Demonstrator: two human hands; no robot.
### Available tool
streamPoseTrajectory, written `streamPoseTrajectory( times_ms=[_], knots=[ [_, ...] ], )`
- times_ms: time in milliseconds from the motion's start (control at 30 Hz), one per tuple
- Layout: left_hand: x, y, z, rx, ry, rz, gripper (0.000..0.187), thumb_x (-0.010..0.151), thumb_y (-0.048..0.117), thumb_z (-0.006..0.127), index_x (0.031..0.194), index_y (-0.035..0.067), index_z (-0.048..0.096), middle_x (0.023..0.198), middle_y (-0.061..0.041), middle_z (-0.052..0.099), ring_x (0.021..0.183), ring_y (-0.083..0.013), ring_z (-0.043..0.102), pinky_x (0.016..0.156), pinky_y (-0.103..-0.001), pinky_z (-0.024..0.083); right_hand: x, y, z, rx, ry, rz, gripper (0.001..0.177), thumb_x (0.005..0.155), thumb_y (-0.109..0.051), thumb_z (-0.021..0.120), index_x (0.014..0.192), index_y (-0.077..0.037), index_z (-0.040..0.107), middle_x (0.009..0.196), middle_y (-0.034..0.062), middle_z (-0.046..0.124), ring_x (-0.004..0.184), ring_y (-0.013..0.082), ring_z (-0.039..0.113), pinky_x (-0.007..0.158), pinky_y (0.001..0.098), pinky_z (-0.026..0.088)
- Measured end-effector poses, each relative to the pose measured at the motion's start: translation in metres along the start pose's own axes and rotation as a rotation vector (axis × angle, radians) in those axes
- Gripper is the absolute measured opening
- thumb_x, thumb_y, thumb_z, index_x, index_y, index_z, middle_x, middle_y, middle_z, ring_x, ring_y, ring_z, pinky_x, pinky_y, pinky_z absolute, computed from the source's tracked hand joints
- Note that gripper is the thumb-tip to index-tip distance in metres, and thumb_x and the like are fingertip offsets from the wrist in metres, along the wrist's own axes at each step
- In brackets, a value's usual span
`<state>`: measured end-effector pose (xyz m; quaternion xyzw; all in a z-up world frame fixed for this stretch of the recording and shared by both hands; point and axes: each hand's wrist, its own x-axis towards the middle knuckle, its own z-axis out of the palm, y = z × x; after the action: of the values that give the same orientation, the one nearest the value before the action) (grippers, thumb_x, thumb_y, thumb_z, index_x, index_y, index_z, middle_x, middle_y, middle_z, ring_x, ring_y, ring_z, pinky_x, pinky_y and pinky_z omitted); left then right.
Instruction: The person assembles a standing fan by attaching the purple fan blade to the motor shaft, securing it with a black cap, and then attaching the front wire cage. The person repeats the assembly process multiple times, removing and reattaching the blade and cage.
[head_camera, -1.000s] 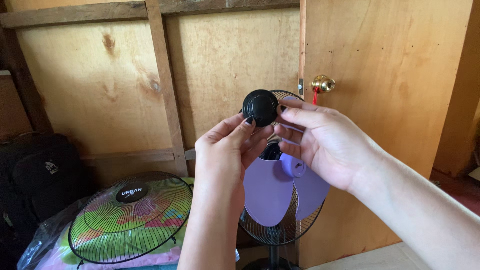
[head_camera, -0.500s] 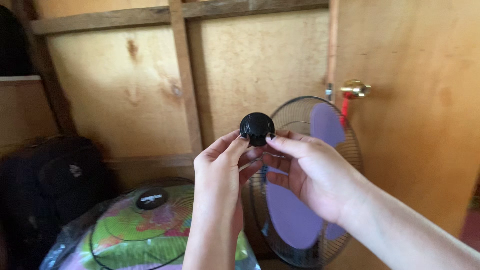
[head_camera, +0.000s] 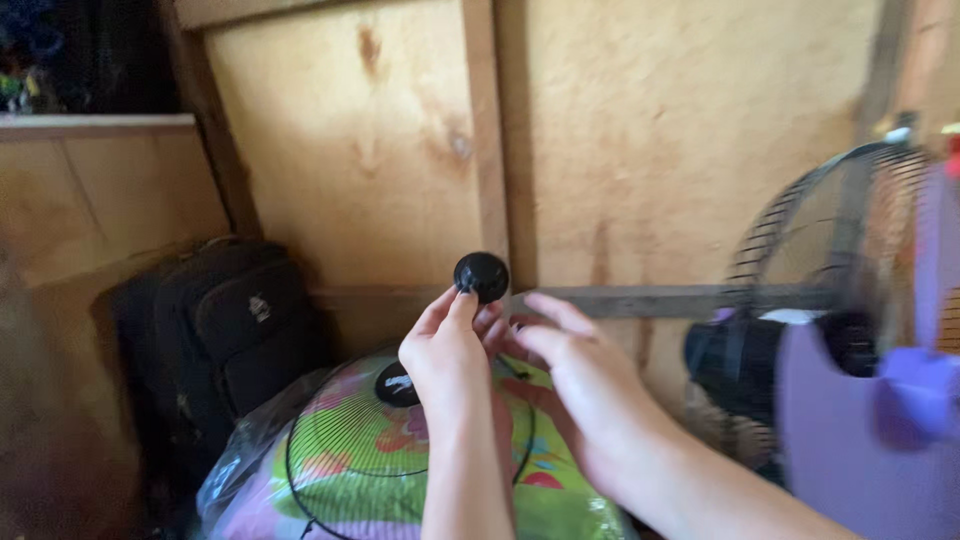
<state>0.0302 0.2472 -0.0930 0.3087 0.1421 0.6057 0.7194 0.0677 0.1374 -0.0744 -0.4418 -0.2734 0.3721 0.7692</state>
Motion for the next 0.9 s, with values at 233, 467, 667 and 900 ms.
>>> streamPoseTrajectory(
  times_ms=[233,467,667,900],
  knots=[
    [0.120,-0.067,-0.077,0.132,0.370,0.069,0.016,0.092,-0.004,0.066,0.108,-0.007,0.063,0.086,-0.015,0.070,0.064,-0.0192,0.069,0.053,-0.030,0.056,0.062,0.086,0.013,-0.117,0.117,0.064,0.056,0.088,-0.013,0.062,0.143,-0.014,0.052,0.148,0.0074,0.055,0.132,0.0198,0.055,0.102,0.0407,0.050],
    [0.177,-0.117,-0.146,0.300,0.591,-0.070,0.012,0.089,-0.006,0.069,0.101,-0.006,0.065,0.085,-0.016,0.073,0.063,-0.0200,0.072,0.052,-0.031,0.059,0.103,0.143,-0.016,-0.157,0.135,0.062,0.060,0.087,-0.014,0.064,0.145,-0.013,0.050,0.144,0.0123,0.059,0.128,0.0214,0.055,0.099,0.0378,0.047],
    [0.181,-0.139,-0.173,0.494,0.624,-0.050,0.011,0.086,0.000,0.074,0.096,-0.004,0.071,0.080,-0.015,0.077,0.067,-0.0200,0.078,0.050,-0.029,0.058,0.121,0.201,-0.049,-0.286,0.203,0.042,0.060,0.083,-0.013,0.068,0.141,-0.008,0.055,0.134,0.0084,0.065,0.120,0.0201,0.062,0.097,0.0403,0.052],
    [0.189,-0.129,-0.179,0.297,0.624,-0.145,0.016,0.083,-0.004,0.077,0.095,-0.006,0.067,0.081,-0.016,0.074,0.065,-0.0234,0.077,0.051,-0.031,0.060,0.126,0.249,-0.096,-0.232,0.376,0.396,0.060,0.082,-0.021,0.067,0.137,0.001,0.061,0.145,0.0181,0.057,0.138,0.0358,0.047,0.098,0.0541,0.049]
  ],
)
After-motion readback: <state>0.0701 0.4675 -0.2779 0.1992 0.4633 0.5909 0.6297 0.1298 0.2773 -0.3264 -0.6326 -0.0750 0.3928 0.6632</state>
